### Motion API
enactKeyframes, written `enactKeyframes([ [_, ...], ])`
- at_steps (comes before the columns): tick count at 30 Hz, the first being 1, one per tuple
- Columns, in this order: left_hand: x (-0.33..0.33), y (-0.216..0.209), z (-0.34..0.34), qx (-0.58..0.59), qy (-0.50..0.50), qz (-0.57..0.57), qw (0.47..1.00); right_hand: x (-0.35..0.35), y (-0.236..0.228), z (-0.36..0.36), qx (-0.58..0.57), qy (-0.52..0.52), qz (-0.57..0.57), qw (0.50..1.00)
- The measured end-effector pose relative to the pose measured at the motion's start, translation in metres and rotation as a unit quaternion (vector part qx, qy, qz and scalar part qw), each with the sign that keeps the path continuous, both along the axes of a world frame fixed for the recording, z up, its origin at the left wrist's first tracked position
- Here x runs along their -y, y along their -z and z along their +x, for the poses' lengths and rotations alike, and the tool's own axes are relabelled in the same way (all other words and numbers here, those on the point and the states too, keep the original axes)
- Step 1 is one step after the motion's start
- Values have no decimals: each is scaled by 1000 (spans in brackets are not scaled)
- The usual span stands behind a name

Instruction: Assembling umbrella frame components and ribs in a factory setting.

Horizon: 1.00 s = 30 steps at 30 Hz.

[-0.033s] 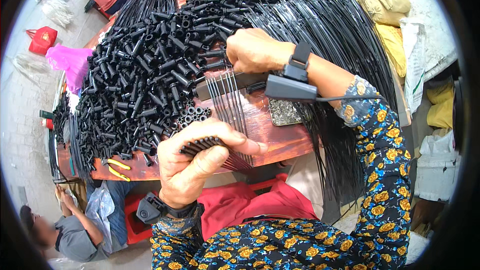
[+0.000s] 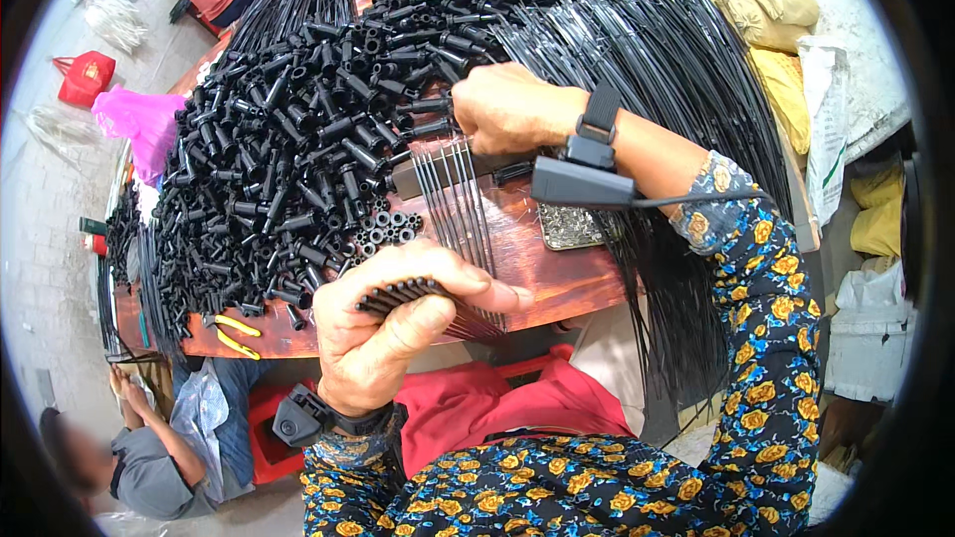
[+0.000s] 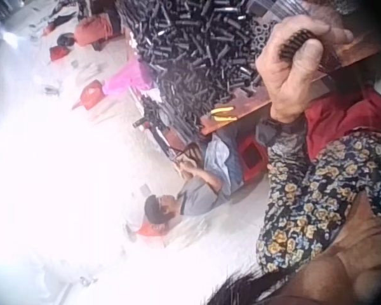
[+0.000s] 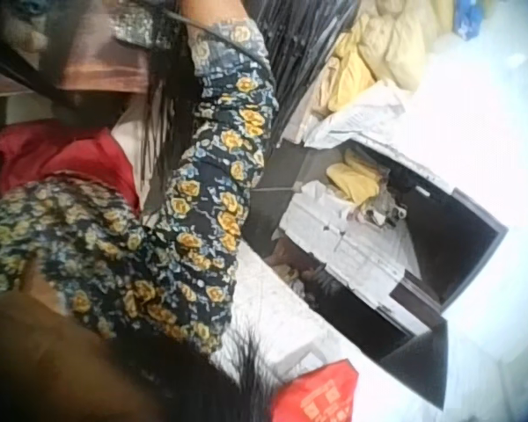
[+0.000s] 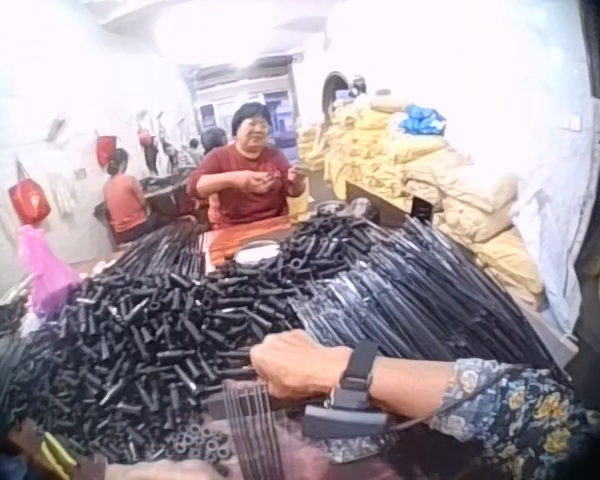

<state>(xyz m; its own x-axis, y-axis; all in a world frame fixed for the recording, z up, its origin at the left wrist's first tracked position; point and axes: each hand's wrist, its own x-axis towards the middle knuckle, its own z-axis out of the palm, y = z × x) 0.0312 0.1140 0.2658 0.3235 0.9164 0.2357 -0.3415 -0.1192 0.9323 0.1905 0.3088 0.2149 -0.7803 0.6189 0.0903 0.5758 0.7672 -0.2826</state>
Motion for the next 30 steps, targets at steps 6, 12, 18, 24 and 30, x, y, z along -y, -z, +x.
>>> enactKeyframes([
  [6,0,2,-7,16,17,33,999,8,20,-10,-4,-39,59,998],
  [12,-1,2,-15,22,5,12,1000,11,18,-31,-31,-62,37,997],
  [18,-6,2,-17,26,-52,12,998,9,21,-38,-45,-32,41,998],
  [24,-7,-1,-26,30,0,2,1000,-28,6,-4,-66,96,-19,993],
  [30,-9,0,-18,7,-34,20,999,-38,9,30,14,70,82,994],
])
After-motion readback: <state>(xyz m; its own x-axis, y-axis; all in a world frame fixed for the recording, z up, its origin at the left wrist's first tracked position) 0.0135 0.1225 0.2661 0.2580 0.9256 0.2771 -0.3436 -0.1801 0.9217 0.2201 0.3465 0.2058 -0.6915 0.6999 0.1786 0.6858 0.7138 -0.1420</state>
